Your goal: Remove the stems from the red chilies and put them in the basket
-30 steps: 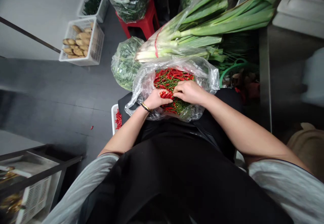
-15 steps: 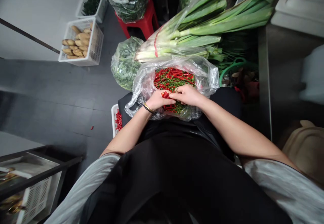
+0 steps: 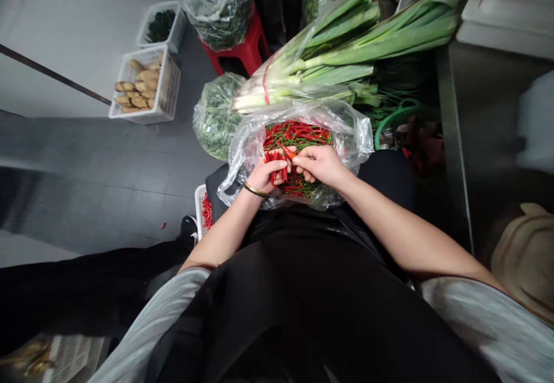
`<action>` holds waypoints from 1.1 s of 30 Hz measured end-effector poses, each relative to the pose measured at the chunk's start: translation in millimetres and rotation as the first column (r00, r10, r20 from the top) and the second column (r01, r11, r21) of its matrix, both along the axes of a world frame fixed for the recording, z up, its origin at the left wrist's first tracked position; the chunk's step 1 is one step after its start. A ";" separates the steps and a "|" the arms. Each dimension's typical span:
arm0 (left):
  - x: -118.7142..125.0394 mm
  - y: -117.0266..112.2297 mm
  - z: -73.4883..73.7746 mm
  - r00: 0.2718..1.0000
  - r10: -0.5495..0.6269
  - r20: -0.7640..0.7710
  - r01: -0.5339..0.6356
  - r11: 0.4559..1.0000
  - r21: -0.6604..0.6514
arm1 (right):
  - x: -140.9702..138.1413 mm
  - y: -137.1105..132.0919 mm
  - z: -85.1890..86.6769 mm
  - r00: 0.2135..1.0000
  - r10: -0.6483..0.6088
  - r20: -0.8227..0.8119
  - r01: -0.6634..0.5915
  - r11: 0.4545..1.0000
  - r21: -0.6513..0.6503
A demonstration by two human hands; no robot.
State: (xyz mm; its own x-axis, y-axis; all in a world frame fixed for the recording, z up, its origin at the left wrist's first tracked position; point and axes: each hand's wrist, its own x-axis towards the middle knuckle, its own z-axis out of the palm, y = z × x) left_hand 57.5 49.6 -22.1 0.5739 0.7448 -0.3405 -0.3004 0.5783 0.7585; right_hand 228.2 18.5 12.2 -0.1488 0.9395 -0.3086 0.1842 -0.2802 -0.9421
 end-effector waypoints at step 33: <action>0.0 -20.6 5.9 0.991 -0.021 0.133 0.043 0.986 -0.159 | 41.7 41.3 -19.0 0.208 0.068 0.976 -0.388 0.921 0.018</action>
